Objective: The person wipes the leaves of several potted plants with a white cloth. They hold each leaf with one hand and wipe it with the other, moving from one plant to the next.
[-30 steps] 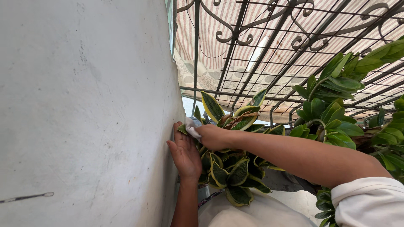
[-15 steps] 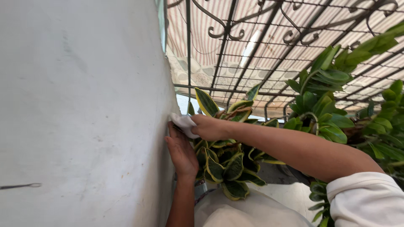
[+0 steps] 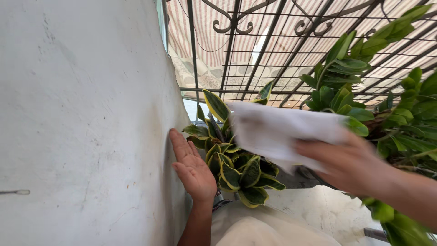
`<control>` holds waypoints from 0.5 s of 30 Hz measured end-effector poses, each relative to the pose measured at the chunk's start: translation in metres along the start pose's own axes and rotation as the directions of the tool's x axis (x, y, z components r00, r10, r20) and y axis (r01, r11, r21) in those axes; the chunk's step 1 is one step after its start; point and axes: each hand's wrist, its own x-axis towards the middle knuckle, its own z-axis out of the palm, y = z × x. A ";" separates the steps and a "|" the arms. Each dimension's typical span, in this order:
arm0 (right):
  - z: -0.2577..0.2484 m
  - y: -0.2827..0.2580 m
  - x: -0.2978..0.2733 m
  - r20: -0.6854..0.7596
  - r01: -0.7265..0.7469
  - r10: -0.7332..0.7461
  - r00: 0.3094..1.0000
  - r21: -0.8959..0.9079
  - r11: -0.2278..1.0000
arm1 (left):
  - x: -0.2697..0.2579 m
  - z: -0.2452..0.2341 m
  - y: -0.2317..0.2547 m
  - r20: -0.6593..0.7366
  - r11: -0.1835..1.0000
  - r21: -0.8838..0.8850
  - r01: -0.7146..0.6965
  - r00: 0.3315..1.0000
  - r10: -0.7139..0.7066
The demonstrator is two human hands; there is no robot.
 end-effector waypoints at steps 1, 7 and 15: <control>-0.014 0.003 -0.023 -0.038 -0.169 0.174 0.984 0.098 0.981 | 0.000 0.001 0.002 0.007 1.000 0.000 -0.007 1.000 0.007; 0.000 -0.013 -0.100 -0.028 -0.337 0.880 0.473 0.918 0.210 | 0.000 0.015 0.016 0.033 0.999 -0.019 -0.044 0.998 0.045; 0.113 -0.072 -0.131 0.216 -0.617 0.836 0.505 0.768 0.174 | -0.010 0.013 0.003 0.206 0.998 -0.036 0.052 0.978 -0.043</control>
